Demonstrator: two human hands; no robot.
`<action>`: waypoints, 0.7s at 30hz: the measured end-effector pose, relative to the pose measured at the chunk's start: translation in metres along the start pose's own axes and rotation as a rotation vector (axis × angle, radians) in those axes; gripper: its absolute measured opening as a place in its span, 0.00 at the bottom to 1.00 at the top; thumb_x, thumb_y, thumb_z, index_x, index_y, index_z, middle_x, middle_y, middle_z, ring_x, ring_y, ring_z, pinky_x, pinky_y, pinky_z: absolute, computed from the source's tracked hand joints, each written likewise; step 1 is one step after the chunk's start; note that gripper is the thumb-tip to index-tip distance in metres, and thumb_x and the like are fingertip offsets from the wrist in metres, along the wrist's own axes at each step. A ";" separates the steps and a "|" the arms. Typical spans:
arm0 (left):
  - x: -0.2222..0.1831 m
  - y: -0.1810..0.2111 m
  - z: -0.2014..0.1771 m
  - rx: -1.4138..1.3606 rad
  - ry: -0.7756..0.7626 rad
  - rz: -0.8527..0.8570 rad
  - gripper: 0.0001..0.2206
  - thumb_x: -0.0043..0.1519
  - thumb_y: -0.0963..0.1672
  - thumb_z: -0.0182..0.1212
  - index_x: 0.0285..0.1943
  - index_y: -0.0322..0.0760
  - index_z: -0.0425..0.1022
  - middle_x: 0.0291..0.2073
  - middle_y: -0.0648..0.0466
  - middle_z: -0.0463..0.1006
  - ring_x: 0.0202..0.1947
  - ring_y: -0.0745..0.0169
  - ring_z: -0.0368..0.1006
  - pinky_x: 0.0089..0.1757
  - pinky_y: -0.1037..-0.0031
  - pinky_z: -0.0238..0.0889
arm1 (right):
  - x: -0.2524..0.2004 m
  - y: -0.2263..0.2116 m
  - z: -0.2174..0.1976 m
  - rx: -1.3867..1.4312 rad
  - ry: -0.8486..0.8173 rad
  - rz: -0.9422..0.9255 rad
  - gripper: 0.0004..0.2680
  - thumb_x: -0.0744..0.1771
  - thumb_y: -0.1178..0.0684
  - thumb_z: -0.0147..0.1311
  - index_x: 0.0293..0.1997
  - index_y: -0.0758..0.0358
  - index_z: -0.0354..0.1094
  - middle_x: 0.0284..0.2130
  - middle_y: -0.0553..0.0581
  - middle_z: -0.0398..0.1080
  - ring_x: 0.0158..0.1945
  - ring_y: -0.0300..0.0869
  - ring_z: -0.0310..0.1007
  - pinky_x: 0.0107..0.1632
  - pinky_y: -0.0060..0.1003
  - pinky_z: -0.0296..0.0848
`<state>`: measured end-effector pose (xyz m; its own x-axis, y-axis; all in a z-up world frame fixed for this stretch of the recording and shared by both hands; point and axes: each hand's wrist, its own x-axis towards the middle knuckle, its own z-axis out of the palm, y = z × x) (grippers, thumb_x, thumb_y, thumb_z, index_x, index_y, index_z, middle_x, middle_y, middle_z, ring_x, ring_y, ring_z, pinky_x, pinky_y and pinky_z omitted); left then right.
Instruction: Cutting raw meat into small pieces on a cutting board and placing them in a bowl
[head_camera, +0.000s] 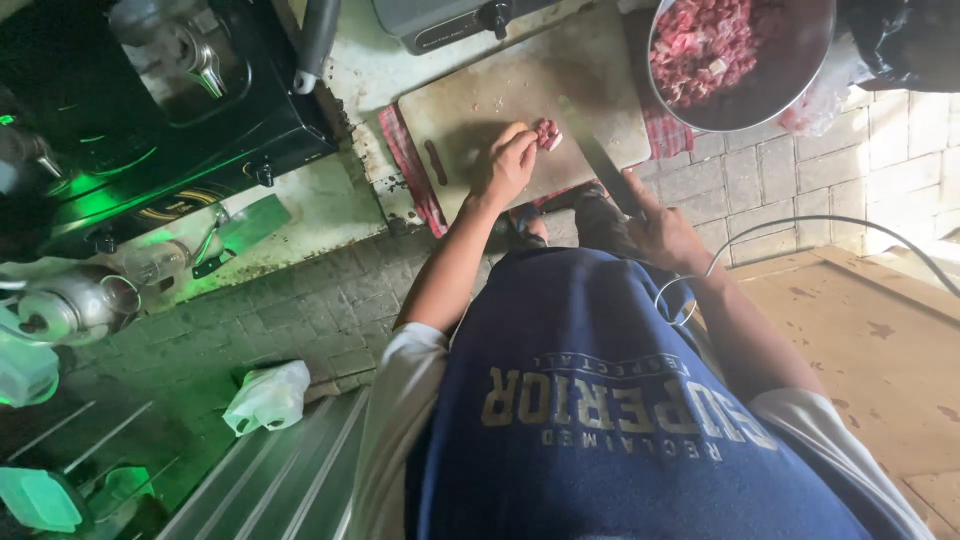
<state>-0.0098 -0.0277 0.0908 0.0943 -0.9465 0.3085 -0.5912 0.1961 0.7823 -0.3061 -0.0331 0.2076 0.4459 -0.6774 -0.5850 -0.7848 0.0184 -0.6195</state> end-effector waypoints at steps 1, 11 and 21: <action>0.004 0.006 -0.004 -0.001 -0.002 0.002 0.05 0.59 0.38 0.58 0.41 0.38 0.76 0.38 0.47 0.75 0.38 0.43 0.76 0.40 0.61 0.71 | -0.004 -0.005 -0.002 0.002 0.002 0.001 0.31 0.62 0.57 0.46 0.75 0.38 0.45 0.53 0.72 0.68 0.51 0.71 0.68 0.56 0.66 0.65; 0.012 0.030 0.024 0.519 0.040 0.110 0.08 0.55 0.45 0.65 0.41 0.43 0.77 0.37 0.57 0.72 0.38 0.58 0.72 0.34 0.62 0.66 | -0.022 -0.061 -0.024 0.023 -0.018 0.052 0.30 0.65 0.55 0.44 0.76 0.32 0.37 0.59 0.67 0.65 0.57 0.68 0.64 0.61 0.63 0.61; -0.045 0.023 -0.009 0.032 0.380 -0.457 0.07 0.61 0.41 0.62 0.47 0.43 0.77 0.37 0.49 0.81 0.39 0.49 0.78 0.42 0.62 0.71 | -0.015 -0.054 -0.001 -0.109 -0.074 0.082 0.27 0.67 0.52 0.43 0.76 0.31 0.36 0.53 0.74 0.68 0.52 0.69 0.69 0.58 0.63 0.66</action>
<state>-0.0208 0.0222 0.0999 0.6217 -0.7739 0.1210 -0.4464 -0.2231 0.8666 -0.2711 -0.0249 0.2499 0.4060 -0.6207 -0.6707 -0.8600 -0.0112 -0.5102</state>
